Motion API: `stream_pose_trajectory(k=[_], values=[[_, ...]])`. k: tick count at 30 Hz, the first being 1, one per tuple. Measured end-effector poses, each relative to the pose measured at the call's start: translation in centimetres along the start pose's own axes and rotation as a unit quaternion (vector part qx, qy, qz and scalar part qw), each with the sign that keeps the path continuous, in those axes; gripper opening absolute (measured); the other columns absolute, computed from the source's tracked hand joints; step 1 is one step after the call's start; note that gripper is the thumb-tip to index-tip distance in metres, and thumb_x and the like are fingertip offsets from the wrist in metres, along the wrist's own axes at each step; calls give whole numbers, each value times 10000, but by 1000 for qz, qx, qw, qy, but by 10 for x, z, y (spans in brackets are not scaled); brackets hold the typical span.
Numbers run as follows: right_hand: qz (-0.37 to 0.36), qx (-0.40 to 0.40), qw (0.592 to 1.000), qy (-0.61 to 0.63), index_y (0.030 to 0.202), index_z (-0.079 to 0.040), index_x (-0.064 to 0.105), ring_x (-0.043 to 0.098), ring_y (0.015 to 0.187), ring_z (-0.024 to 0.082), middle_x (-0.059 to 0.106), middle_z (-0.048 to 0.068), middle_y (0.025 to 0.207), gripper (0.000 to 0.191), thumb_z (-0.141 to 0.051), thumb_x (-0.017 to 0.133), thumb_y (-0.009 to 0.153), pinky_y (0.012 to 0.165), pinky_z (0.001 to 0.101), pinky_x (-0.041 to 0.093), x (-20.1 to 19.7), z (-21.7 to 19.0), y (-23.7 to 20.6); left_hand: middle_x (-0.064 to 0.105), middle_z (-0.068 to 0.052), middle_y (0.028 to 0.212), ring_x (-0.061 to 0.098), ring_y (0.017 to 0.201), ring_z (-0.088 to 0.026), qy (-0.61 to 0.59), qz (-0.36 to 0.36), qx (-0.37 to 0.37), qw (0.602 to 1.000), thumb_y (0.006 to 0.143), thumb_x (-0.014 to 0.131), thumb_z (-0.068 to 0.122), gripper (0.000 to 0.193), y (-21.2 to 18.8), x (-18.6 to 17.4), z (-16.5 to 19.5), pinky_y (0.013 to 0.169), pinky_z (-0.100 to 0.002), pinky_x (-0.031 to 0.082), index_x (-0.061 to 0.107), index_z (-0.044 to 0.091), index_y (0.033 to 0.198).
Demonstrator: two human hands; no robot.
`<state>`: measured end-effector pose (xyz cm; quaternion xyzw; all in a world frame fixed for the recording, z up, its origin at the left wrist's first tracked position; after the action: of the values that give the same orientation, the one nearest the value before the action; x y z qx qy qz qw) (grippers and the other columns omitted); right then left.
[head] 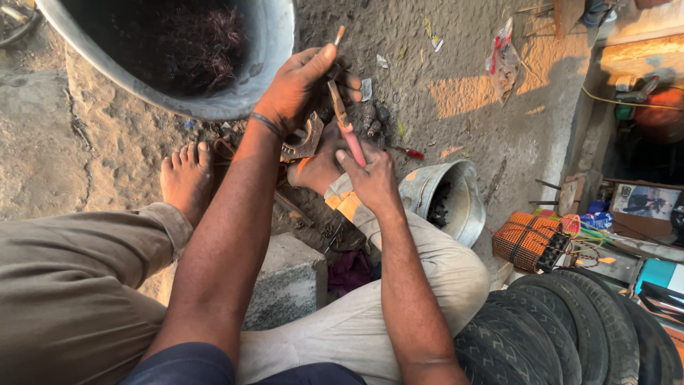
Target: The person sits on the ground and uses a hammer and chisel to chip away at a metal part clamped in a vise. They then use an angle grinder to smooth the surface and pliers to remove debris, repeating the process to shape and clean the part.
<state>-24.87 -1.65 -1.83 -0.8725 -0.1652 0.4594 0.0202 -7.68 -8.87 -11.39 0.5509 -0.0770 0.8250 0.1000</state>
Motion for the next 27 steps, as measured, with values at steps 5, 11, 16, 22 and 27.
stream_pose_trajectory(k=[5, 11, 16, 22, 27], values=[[-2, -4, 999, -45, 1063, 9, 705, 689, 831, 271, 713, 174, 899, 228, -181, 716, 937, 783, 408, 539, -2, -6, 0, 758, -167, 932, 771, 816, -278, 45, 21, 4, 999, 976, 728, 356, 392, 1, -3, 1, 743, -406, 654, 581, 9, 1086], [4, 59, 996, -72, 1063, 16, 694, 666, 787, 256, 690, 174, 853, 272, -231, 724, 952, 747, 418, 529, 2, -3, 1, 745, -127, 896, 769, 790, -242, 86, 34, -1, 996, 955, 756, 331, 373, -4, -7, 10, 704, -395, 656, 613, 15, 1091], [-5, 68, 998, -9, 1159, -23, 712, 696, 830, 186, 728, 129, 898, 295, -245, 681, 966, 764, 385, 562, 19, -4, -2, 694, -126, 851, 736, 719, -268, 94, 65, 69, 991, 990, 776, 339, 422, 0, -11, 1, 644, -377, 602, 613, -35, 1095], [-23, -132, 990, 50, 1296, 24, 664, 692, 881, 168, 722, 129, 963, 346, -184, 646, 1020, 783, 359, 552, 41, -29, -16, 715, -176, 888, 767, 745, -310, -78, 214, 174, 958, 944, 592, 591, 712, 1, -63, 37, 667, -403, 639, 570, -45, 1266], [-31, 43, 997, 59, 1138, 12, 711, 606, 645, 131, 675, 127, 763, 288, -211, 678, 958, 602, 343, 513, 38, -31, -5, 728, -222, 1047, 758, 862, -314, -218, 157, 181, 946, 954, 541, 596, 754, -3, -84, 46, 798, -439, 648, 512, -45, 1349]])
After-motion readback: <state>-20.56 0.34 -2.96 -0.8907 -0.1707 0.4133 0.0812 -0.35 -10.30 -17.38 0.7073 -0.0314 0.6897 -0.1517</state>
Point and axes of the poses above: each hand's wrist, its own y-axis towards the middle knuckle, its own x-axis out of the palm, z = x × y, the point moved 2 cm from there along y, towards the middle knuckle
